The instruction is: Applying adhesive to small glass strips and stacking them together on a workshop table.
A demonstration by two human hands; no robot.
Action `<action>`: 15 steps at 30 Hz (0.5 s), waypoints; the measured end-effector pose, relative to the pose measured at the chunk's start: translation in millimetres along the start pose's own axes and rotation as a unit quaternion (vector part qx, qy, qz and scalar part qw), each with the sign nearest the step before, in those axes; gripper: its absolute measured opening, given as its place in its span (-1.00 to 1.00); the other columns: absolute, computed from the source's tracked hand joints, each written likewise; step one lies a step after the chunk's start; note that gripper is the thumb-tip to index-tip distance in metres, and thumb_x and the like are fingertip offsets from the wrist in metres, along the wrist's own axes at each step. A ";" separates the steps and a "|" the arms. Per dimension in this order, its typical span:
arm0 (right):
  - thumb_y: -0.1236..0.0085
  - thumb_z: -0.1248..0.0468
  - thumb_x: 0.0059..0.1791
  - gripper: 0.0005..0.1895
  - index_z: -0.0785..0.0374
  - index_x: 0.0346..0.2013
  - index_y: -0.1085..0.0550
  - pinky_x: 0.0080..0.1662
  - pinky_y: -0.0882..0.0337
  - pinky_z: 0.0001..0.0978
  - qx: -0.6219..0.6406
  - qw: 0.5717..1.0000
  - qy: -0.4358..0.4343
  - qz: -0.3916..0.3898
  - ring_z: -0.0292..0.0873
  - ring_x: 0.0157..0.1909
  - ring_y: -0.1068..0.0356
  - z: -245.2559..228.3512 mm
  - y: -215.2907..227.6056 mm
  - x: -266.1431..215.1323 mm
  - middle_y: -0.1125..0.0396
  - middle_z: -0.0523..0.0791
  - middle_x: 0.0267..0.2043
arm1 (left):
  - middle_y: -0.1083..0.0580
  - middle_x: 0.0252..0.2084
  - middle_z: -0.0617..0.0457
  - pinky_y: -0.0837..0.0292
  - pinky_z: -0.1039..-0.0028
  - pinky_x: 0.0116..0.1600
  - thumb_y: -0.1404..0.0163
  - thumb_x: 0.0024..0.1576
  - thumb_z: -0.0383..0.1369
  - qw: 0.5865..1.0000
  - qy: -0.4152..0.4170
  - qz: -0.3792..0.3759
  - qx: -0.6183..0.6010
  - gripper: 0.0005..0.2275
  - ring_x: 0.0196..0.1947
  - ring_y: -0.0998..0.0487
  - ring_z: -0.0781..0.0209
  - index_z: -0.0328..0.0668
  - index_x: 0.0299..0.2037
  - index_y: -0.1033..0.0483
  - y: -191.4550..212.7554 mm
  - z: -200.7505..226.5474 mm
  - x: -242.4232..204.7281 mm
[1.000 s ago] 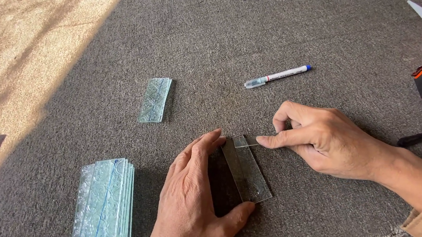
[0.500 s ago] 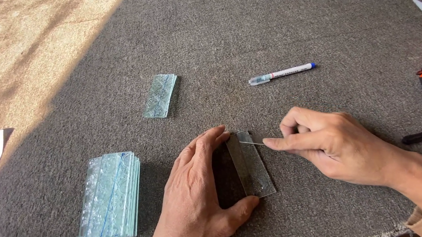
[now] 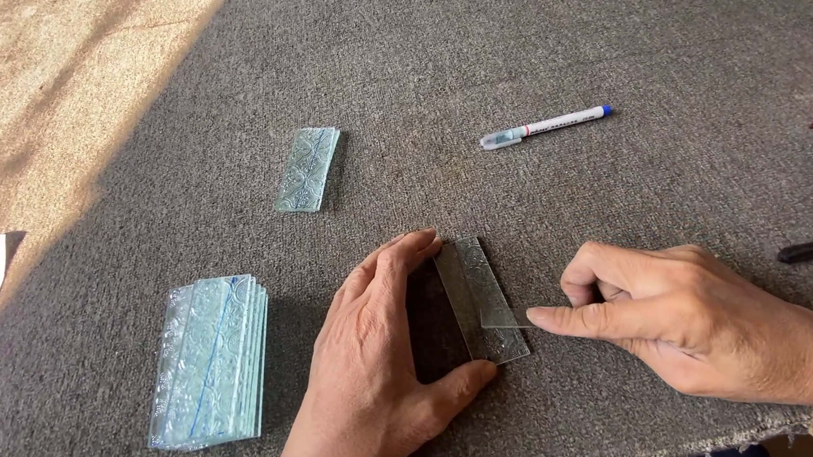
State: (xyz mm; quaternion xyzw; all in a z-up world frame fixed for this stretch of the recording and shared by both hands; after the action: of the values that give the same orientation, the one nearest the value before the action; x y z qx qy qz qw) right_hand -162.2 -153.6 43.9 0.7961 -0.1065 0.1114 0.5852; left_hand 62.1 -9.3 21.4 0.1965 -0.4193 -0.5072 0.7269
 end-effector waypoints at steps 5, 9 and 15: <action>-0.08 0.62 -0.08 -0.16 -0.14 0.42 -0.55 -0.42 -0.41 -0.39 -0.012 1.000 0.011 -0.016 -0.25 -0.47 -0.36 0.5 -2.6 -9.7 -0.31 -0.20 -0.14 | -0.48 0.41 -0.13 -0.31 0.11 0.45 -0.47 -0.13 -0.04 1.000 -0.014 -0.001 -0.003 -0.08 0.40 -0.47 -0.16 -0.29 0.42 -0.31 0.3 0.1 2.0; -0.04 0.59 -0.02 -0.27 -0.08 0.36 -0.59 -0.44 -0.44 -0.32 -0.013 0.999 0.028 -0.017 -0.21 -0.47 -0.40 -3.1 -6.2 -14.9 -0.32 -0.18 -0.15 | -0.50 0.37 -0.13 -0.33 0.12 0.42 -0.48 -0.13 -0.04 1.000 -0.018 -0.001 -0.009 -0.09 0.36 -0.50 -0.16 -0.30 0.40 -0.32 0.2 -0.9 2.3; -0.01 0.57 0.03 -0.33 -0.10 0.33 -0.58 -0.40 -0.43 -0.32 -0.020 0.999 0.033 -0.008 -0.19 -0.41 -0.38 -8.6 -8.0 -14.6 -0.28 -0.16 -0.18 | -0.50 0.38 -0.11 -0.28 0.12 0.47 -0.52 -0.15 -0.06 1.000 -0.018 -0.004 -0.011 -0.07 0.41 -0.47 -0.15 -0.29 0.41 -0.33 0.5 -0.9 2.3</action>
State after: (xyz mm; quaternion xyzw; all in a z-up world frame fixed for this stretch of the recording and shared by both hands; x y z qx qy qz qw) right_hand -174.1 -142.4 34.7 0.7808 -0.0829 0.1308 0.6053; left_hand 63.5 -11.4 22.1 0.1811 -0.4263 -0.5177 0.7194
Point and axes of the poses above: each hand's wrist, its own x-axis towards the middle knuckle, its own y-axis out of the back of the hand, z = x × y, the point moved 4 cm from there along x, towards the middle knuckle
